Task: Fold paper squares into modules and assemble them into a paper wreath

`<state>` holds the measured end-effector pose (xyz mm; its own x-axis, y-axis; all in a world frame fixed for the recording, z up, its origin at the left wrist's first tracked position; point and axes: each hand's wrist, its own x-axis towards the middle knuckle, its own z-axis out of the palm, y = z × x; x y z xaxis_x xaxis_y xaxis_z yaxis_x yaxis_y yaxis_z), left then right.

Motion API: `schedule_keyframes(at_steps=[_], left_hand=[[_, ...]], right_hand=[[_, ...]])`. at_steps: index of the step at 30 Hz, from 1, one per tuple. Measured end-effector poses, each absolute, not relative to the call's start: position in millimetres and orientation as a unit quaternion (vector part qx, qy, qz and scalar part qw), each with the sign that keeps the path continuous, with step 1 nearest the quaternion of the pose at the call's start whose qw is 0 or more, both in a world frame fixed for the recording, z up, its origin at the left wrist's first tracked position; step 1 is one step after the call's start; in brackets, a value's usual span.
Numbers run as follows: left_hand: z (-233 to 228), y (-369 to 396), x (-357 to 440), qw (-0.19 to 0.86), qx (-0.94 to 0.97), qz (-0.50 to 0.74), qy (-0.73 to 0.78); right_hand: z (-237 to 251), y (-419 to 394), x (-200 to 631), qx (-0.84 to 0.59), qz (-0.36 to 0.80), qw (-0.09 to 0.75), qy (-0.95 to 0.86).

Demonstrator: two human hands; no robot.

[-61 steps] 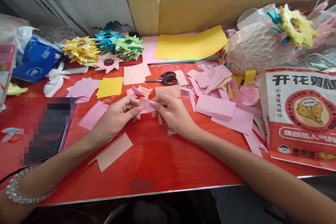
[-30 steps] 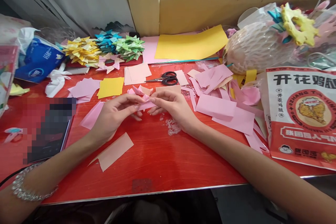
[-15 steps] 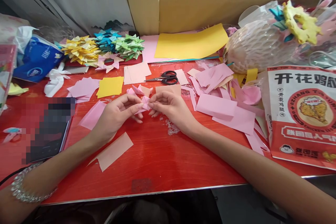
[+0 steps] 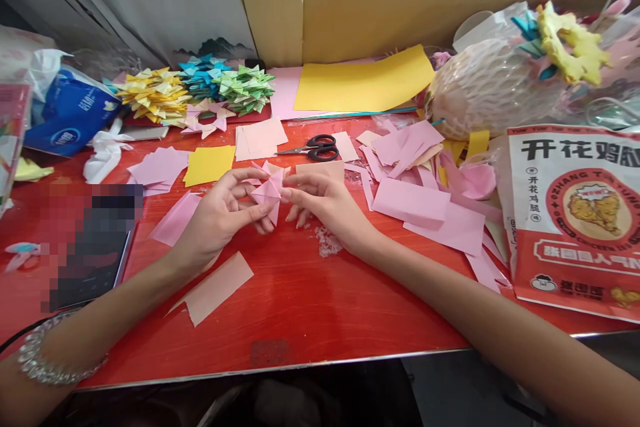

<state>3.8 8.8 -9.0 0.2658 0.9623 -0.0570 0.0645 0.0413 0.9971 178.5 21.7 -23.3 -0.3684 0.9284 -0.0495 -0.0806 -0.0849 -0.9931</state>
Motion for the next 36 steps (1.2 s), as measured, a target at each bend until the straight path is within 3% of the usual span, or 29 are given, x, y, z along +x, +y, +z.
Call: schedule_keyframes(at_steps=[8, 17, 19, 24, 26, 33, 36], left_hand=[[-7, 7, 4, 0.559, 0.588, 0.332, 0.480], [-11, 6, 2, 0.534, 0.580, 0.382, 0.481], [-10, 5, 3, 0.464, 0.612, 0.400, 0.500], [-8, 3, 1, 0.160, 0.791, 0.405, 0.430], [-10, 4, -1, 0.113, 0.837, 0.377, 0.379], [-16, 6, -3, 0.134, 0.860, 0.359, 0.336], [-13, 3, -2, 0.185, 0.822, 0.373, 0.389]], right_hand=[[-19, 15, 178, -0.409, 0.595, 0.360, -0.591], [-18, 16, 179, -0.408, 0.567, 0.313, -0.643], [-16, 15, 180, -0.423, 0.555, 0.309, -0.646], [-12, 13, 180, -0.434, 0.593, 0.332, -0.592], [-12, 12, 180, -0.420, 0.609, 0.341, -0.580], [-16, 9, 181, -0.412, 0.588, 0.354, -0.600], [-15, 8, 181, -0.410, 0.574, 0.350, -0.616]])
